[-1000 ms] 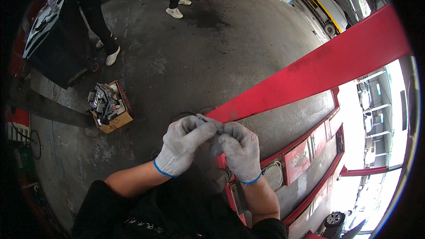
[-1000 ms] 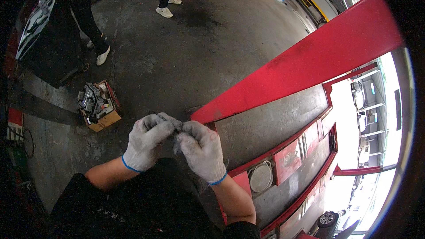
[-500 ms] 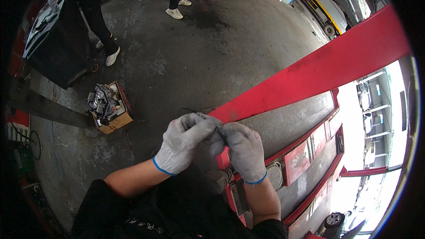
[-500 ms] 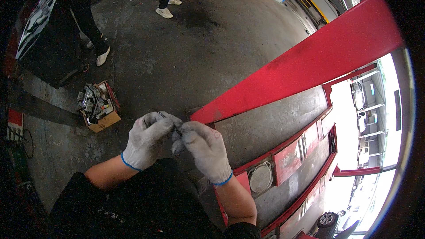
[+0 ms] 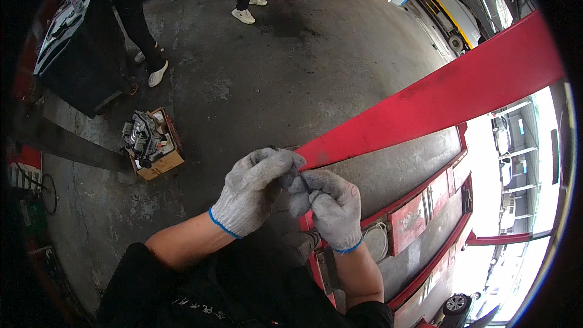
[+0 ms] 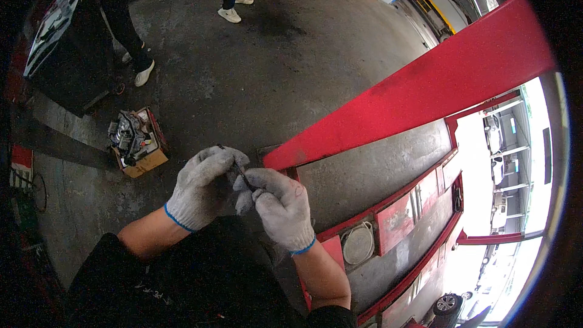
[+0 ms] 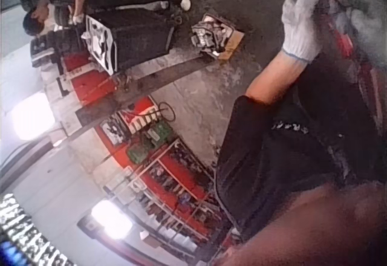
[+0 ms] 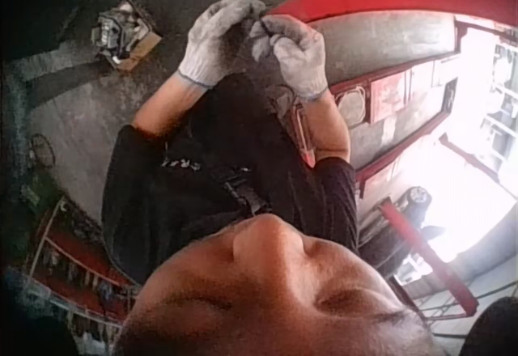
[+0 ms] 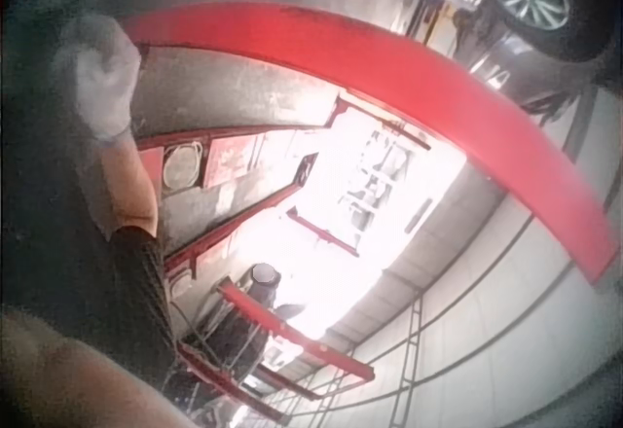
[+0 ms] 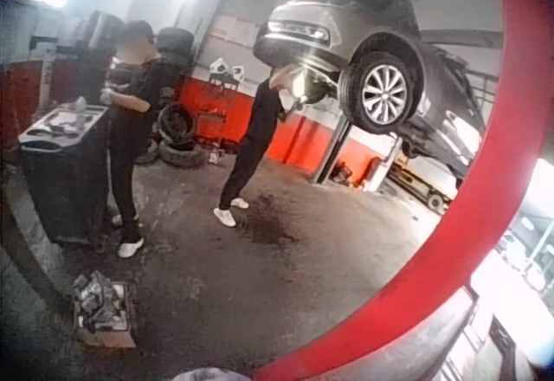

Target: The person unpacks a car part from a cardboard box, removes foam padding, and handles a small metal clip and a wire harness. The person then places the part back into the box and continues to manipulate the wire harness with gloved hands.

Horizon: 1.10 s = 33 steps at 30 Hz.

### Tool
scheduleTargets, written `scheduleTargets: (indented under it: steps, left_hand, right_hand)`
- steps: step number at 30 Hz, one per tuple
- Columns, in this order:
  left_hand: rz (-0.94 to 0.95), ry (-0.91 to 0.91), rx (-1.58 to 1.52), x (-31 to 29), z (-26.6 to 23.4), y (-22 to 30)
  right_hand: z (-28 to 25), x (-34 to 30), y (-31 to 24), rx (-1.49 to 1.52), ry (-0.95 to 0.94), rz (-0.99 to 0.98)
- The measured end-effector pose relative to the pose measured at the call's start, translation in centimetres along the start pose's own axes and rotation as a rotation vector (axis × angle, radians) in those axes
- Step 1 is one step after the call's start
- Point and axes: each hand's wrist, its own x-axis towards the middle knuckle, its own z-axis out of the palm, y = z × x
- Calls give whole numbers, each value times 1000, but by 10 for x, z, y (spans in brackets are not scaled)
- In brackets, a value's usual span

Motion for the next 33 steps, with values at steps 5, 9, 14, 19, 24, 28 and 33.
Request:
scheduleTargets:
  steps: [5, 9, 14, 19, 24, 28, 33]
  left_hand:
    - [16, -75, -53, 4, -6, -2]
    - [31, -66, -49, 7, -7, -8]
    - [44, -42, 12, 9, -10, -13]
    - [32, -94, -2, 12, -15, -16]
    - [-16, -160, -1, 10, -8, -15]
    - [-3, -173, 33, 10, -8, -21]
    - [27, -148, 153, 6, -2, -16]
  right_hand:
    - [-2, 0, -13, 50, -25, 33]
    - [-8, -1, -18, -59, -59, 42]
    - [-9, -2, -25, -226, -64, -16]
    - [-7, -6, -25, -374, 2, -81]
    - [-12, -8, -25, -468, 8, -92]
    - [-14, -10, -24, -581, 31, -119]
    - [-18, -7, -21, -582, 12, -171]
